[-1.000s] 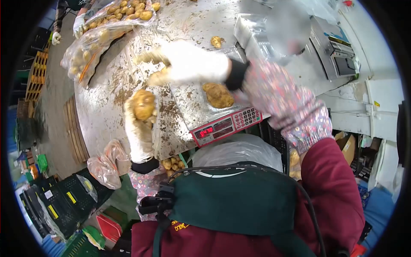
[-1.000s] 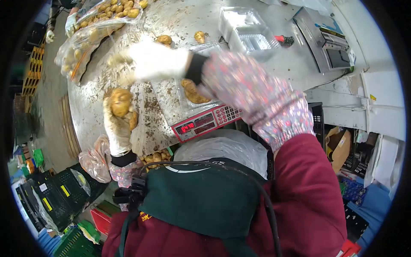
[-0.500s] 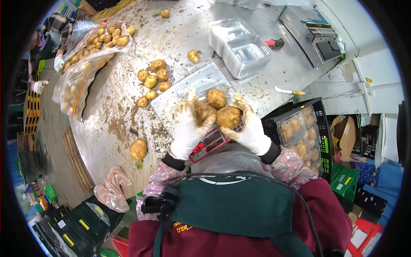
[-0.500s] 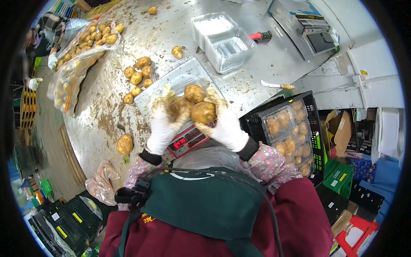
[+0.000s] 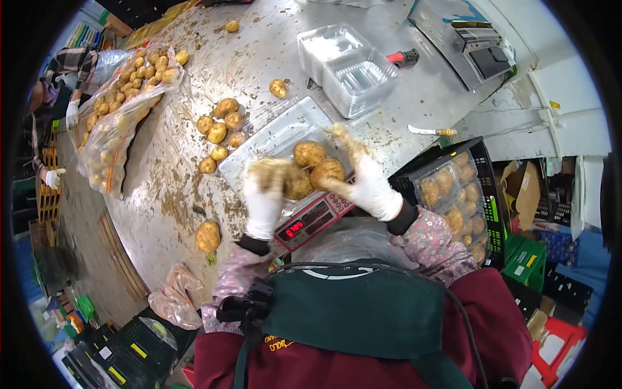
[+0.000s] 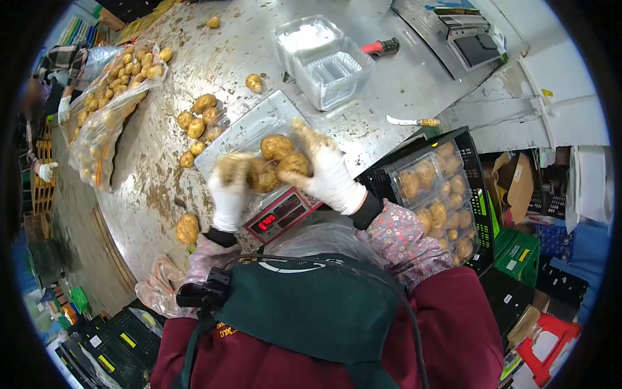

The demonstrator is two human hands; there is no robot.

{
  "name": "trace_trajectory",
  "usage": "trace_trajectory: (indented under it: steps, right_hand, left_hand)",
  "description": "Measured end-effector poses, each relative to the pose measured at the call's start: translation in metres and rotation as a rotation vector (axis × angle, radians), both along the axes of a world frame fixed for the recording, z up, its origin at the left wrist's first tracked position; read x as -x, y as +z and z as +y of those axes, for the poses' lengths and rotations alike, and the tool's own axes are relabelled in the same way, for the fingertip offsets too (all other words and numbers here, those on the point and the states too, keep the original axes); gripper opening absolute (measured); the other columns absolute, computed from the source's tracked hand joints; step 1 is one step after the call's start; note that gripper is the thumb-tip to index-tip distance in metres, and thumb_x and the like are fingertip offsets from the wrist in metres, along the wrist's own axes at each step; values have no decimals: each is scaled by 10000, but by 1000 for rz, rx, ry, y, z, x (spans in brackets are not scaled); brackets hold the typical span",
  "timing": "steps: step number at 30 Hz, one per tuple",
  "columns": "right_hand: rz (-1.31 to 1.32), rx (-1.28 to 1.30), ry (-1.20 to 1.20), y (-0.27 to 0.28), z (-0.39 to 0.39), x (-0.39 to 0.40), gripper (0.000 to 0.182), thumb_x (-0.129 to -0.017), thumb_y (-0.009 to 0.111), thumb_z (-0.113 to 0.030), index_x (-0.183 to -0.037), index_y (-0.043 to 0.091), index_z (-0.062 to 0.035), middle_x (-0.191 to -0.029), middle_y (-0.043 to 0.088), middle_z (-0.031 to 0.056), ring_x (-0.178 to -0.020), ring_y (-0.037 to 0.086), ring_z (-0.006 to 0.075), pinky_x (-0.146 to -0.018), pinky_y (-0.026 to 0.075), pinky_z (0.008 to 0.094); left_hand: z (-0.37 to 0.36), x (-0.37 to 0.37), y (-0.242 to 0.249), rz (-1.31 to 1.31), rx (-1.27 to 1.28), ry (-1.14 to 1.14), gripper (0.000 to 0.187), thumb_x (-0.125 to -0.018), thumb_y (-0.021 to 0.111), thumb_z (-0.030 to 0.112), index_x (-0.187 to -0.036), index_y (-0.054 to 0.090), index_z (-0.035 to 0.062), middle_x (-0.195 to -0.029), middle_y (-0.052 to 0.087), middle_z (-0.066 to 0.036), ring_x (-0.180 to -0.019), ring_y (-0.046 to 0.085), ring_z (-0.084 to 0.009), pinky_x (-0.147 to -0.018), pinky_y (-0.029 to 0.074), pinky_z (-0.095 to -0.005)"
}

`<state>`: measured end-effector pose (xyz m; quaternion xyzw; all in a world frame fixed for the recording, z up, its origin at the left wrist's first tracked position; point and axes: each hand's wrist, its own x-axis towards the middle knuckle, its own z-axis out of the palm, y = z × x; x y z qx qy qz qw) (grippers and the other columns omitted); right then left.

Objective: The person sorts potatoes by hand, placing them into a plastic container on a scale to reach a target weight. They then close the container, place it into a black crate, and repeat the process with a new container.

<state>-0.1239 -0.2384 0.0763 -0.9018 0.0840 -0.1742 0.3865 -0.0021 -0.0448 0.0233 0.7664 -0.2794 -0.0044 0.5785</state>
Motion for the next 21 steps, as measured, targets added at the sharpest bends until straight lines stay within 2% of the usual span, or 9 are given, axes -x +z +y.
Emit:
trace_trajectory:
  steps: [3, 4, 5, 6, 8, 11, 14, 18, 21]
  right_hand:
    - [-109, -244, -135, 16, -12, -4, 755, -779, 778, -129, -1421, 411, 21, -1403, 503, 170, -1318, 464, 240, -1120, 322, 347]
    - [-124, -274, -177, 16, -21, -4, 728, -793, 766, -107, -1420, 416, 16, -1400, 509, 155, -1319, 459, 224, -1122, 320, 347]
    - [-219, -236, -225, 11, -29, -7, 682, -805, 754, -121, -1398, 445, 9, -1358, 535, 165, -1284, 487, 238, -1100, 345, 346]
    - [-312, -200, -273, 7, -38, -8, 636, -817, 742, -136, -1376, 473, 3, -1317, 560, 175, -1250, 516, 251, -1077, 370, 346]
    - [-204, -81, -340, 6, -56, -2, 567, -840, 718, -100, -1349, 497, 13, -1327, 557, 159, -1245, 514, 228, -1077, 368, 342]
    - [-284, -173, -421, -9, -78, 2, 455, -866, 690, -79, -1295, 555, -6, -1258, 606, 149, -1148, 583, 223, -996, 446, 346]
    - [-283, -41, -433, -4, -81, 0, 367, -856, 686, -64, -1213, 621, -11, -1161, 656, 125, -1038, 637, 214, -914, 497, 332]
    - [-186, 61, -268, -6, -62, -16, 314, -825, 689, -52, -1138, 665, -34, -1099, 655, 131, -987, 638, 247, -897, 494, 333]
    - [-202, 47, -238, 5, -37, -26, 303, -828, 687, -66, -1130, 664, -40, -1093, 658, 132, -1041, 624, 269, -920, 476, 347]
  left_hand:
    - [57, -50, 56, 239, 99, 246, 277, -920, 662, 184, -1143, 686, 22, -1107, 698, -93, -1016, 629, -145, -936, 471, -303]
    - [76, -59, 95, 424, 57, 570, 337, -936, 627, 222, -1208, 650, 24, -1174, 667, -132, -1134, 579, -150, -1022, 410, -314]
    - [116, -82, 99, 235, 42, 652, 382, -951, 598, 218, -1276, 595, 17, -1243, 628, -149, -1224, 532, -193, -1085, 357, -335]
    - [201, -132, 56, 78, 395, 513, 383, -967, 572, 196, -1298, 571, 3, -1250, 617, -160, -1158, 568, -240, -1065, 394, -372]
    - [327, -178, 43, 46, 495, 684, 287, -962, 576, 117, -1220, 624, 0, -1249, 621, -160, -1165, 574, -211, -1041, 418, -328]
    - [368, -168, 40, -110, 205, 1013, 329, -945, 586, 50, -1265, 584, -23, -1242, 610, -193, -1057, 606, -236, -993, 470, -362]
    - [290, -119, 52, -155, -222, 702, 240, -913, 640, 56, -1147, 672, 14, -1175, 668, -122, -1056, 619, -197, -989, 469, -342]
    - [101, -38, 65, -100, -291, 61, 267, -789, 723, 5, -1038, 689, 98, -1081, 692, -69, -1053, 628, -214, -962, 472, -344]
    - [34, -6, 34, -367, -594, -56, 331, -795, 754, 249, -1078, 673, 99, -1031, 626, -123, -1016, 588, -300, -883, 469, -416]
